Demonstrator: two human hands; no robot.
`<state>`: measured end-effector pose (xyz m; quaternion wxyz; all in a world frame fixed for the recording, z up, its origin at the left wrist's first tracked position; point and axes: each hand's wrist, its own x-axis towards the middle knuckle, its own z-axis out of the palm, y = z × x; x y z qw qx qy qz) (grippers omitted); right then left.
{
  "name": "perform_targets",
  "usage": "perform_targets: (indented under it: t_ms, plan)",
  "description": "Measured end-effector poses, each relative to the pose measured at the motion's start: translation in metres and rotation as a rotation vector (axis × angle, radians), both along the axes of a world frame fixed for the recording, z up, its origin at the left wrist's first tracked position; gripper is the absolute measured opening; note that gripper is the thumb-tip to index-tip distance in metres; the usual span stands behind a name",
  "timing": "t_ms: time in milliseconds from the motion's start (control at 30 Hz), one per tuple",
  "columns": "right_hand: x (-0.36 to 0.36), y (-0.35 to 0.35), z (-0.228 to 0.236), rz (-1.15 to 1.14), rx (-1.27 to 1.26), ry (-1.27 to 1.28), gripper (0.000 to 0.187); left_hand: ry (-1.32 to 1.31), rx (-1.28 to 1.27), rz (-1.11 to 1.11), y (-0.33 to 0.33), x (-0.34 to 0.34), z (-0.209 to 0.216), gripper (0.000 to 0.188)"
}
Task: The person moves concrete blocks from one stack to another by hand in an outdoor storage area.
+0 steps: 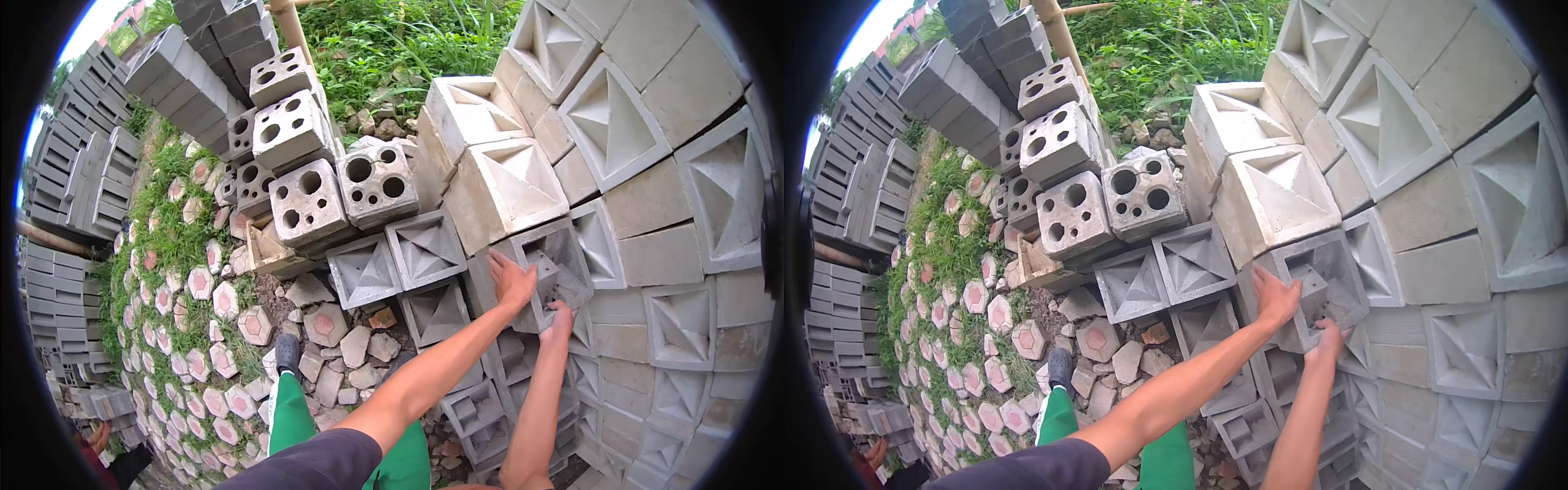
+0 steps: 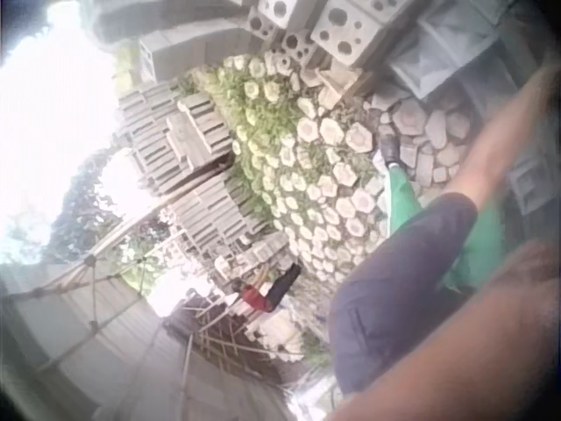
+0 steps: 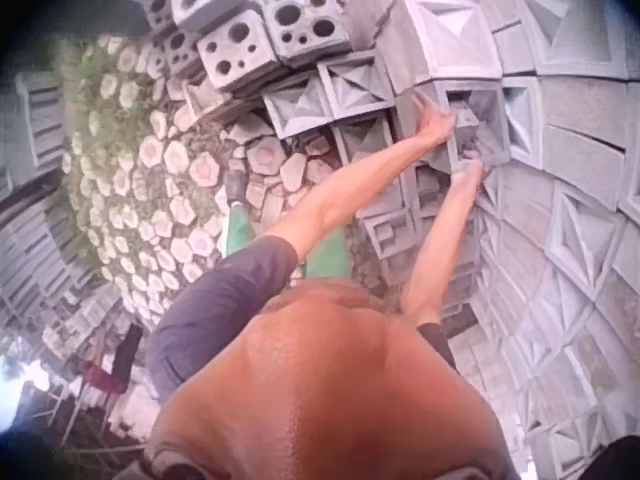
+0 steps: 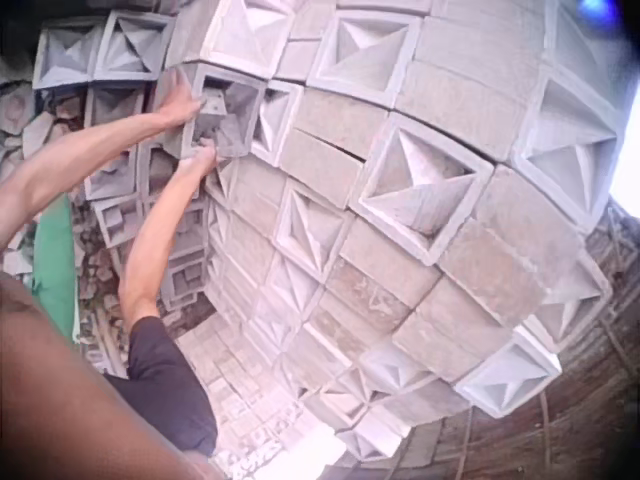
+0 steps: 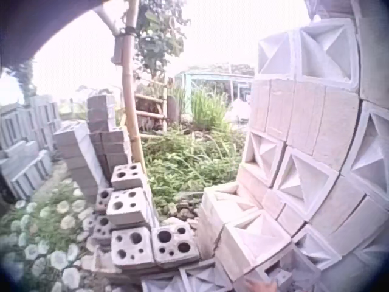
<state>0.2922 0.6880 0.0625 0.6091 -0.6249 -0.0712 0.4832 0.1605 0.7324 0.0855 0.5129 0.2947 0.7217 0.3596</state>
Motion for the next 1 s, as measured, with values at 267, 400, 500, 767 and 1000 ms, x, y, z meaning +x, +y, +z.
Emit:
perform_targets:
  t_ms: [267,400,500,767,1000]
  plan:
    - [-0.008,-0.092,-0.02,-0.041,-0.019,-0.05,0.08,-0.05,0.124,-0.08,-0.079,-0.019,-0.015,0.102]
    - [-0.042,-0.142,0.003,-0.053,-0.015,-0.188,0.087,-0.108,0.132,-0.044,-0.135,-0.036,-0.032,0.1]
    - [-0.055,-0.167,0.015,0.086,-0.033,-0.3,0.091,-0.113,0.088,0.057,-0.17,-0.045,-0.037,0.1]
    - [-0.112,-0.231,0.04,0.329,-0.217,-0.392,0.099,-0.293,-0.047,0.32,-0.294,-0.096,-0.055,0.068]
    - [-0.174,-0.28,0.003,0.723,-0.423,-0.353,0.095,-0.479,-0.331,0.65,-0.415,-0.155,-0.075,0.056]
